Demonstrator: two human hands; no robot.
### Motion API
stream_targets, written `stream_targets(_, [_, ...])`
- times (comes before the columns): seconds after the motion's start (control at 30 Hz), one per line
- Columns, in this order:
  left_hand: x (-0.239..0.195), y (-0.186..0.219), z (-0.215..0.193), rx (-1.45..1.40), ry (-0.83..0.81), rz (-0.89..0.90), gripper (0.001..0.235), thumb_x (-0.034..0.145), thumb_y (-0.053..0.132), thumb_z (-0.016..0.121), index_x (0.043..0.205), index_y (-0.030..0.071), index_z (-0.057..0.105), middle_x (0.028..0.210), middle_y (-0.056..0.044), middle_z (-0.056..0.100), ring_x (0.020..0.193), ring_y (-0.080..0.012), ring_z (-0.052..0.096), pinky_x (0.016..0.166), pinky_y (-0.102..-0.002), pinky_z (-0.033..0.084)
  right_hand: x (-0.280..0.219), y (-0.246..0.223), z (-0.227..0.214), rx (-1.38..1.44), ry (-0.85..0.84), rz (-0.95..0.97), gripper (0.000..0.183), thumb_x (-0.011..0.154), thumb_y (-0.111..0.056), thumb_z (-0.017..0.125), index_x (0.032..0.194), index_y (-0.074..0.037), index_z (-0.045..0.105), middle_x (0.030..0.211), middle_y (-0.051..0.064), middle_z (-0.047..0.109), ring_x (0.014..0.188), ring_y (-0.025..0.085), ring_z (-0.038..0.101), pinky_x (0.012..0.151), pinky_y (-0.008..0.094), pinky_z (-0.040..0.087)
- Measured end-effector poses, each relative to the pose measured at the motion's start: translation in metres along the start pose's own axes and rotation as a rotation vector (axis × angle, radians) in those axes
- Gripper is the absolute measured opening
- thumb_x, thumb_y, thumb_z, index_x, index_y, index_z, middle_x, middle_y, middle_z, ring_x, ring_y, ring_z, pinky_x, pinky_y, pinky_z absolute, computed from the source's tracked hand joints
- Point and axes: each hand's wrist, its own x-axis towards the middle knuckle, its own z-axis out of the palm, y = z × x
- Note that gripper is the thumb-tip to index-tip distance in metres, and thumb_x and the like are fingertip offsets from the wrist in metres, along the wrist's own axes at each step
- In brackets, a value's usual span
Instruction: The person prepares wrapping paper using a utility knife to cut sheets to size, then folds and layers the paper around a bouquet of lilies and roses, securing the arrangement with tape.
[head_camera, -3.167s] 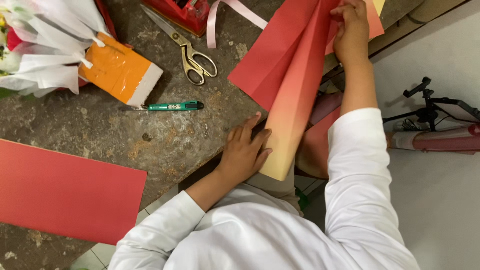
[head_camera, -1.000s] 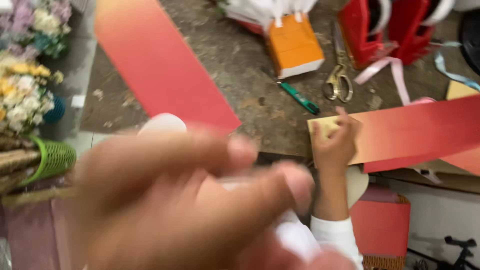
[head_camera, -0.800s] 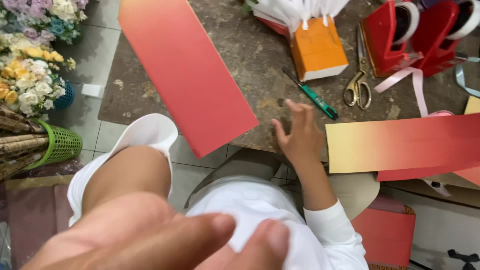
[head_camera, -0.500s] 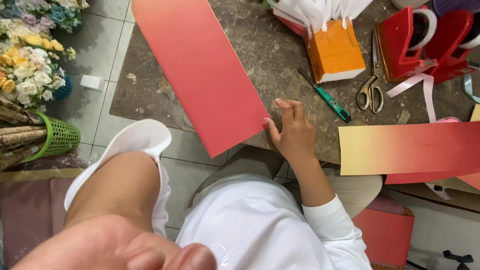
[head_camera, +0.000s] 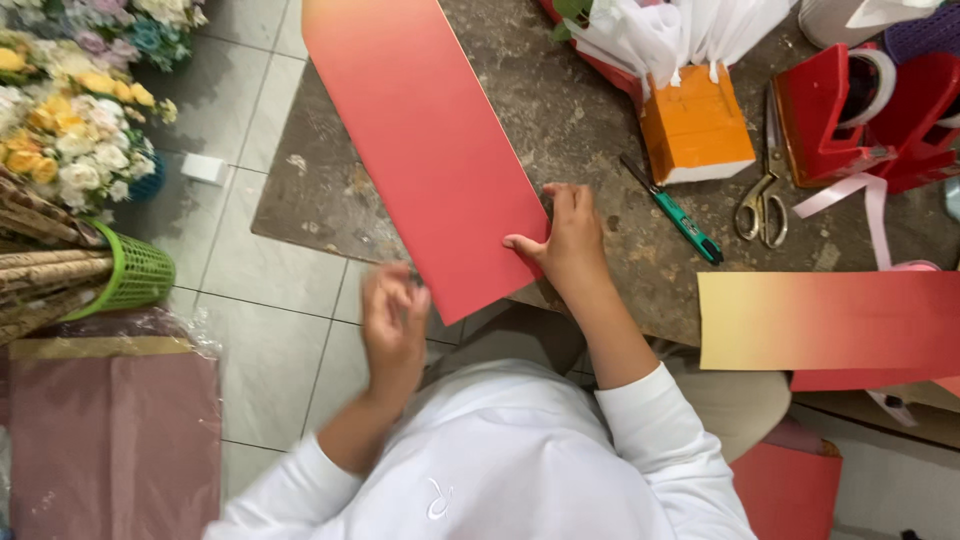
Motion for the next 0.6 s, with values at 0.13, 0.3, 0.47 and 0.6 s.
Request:
stream_targets(0.13, [-0.048,-0.055,0.004,-0.204,0.192,-0.637,0.042,0.098,0.021,0.073,0.116,0.010,0.037,0.131,-0.010,0.043,0.112,-0.0187,0.049,0.092,-0.031,0.045,0.003,-0.001,0.003,0.049,-0.125,0.113,0.087,0.055,-0.030,0.102,0.124,-0.005,0.056,0.113,0.020,0.056,0.107,0.049,0.066,0.090,0.059,0.055])
stream_targets(0.3, [-0.020,-0.050,0.021,-0.430,0.074,-0.890,0.043,0.094,0.017,0.078,0.124,0.003,0.050,0.106,-0.008,0.061,0.096,-0.0201,0.068,0.082,-0.032,0.060,0.009,-0.001,-0.004,0.030,-0.218,0.211,0.087,0.056,-0.034,0.102,0.125,-0.008,0.055,0.114,0.018,0.060,0.110,0.045,0.067,0.092,0.060,0.054])
stream_targets(0.47, [-0.047,-0.074,0.038,-0.370,-0.135,-0.895,0.056,0.087,0.014,0.084,0.131,-0.003,0.054,0.110,-0.019,0.071,0.095,-0.0263,0.073,0.076,-0.038,0.064,0.009,0.000,-0.025,0.112,-0.352,0.277,0.063,0.072,-0.038,0.092,0.117,-0.005,0.063,0.106,0.020,0.075,0.104,0.044,0.071,0.088,0.056,0.054])
stream_targets(0.6, [-0.077,-0.104,0.046,-0.356,-0.350,-0.864,0.056,0.088,0.012,0.084,0.136,0.002,0.059,0.115,-0.017,0.073,0.098,-0.0243,0.076,0.075,-0.038,0.066,0.011,-0.005,-0.048,0.120,-0.425,0.258,0.047,0.083,-0.041,0.083,0.108,-0.003,0.069,0.098,0.024,0.074,0.101,0.047,0.070,0.085,0.058,0.053])
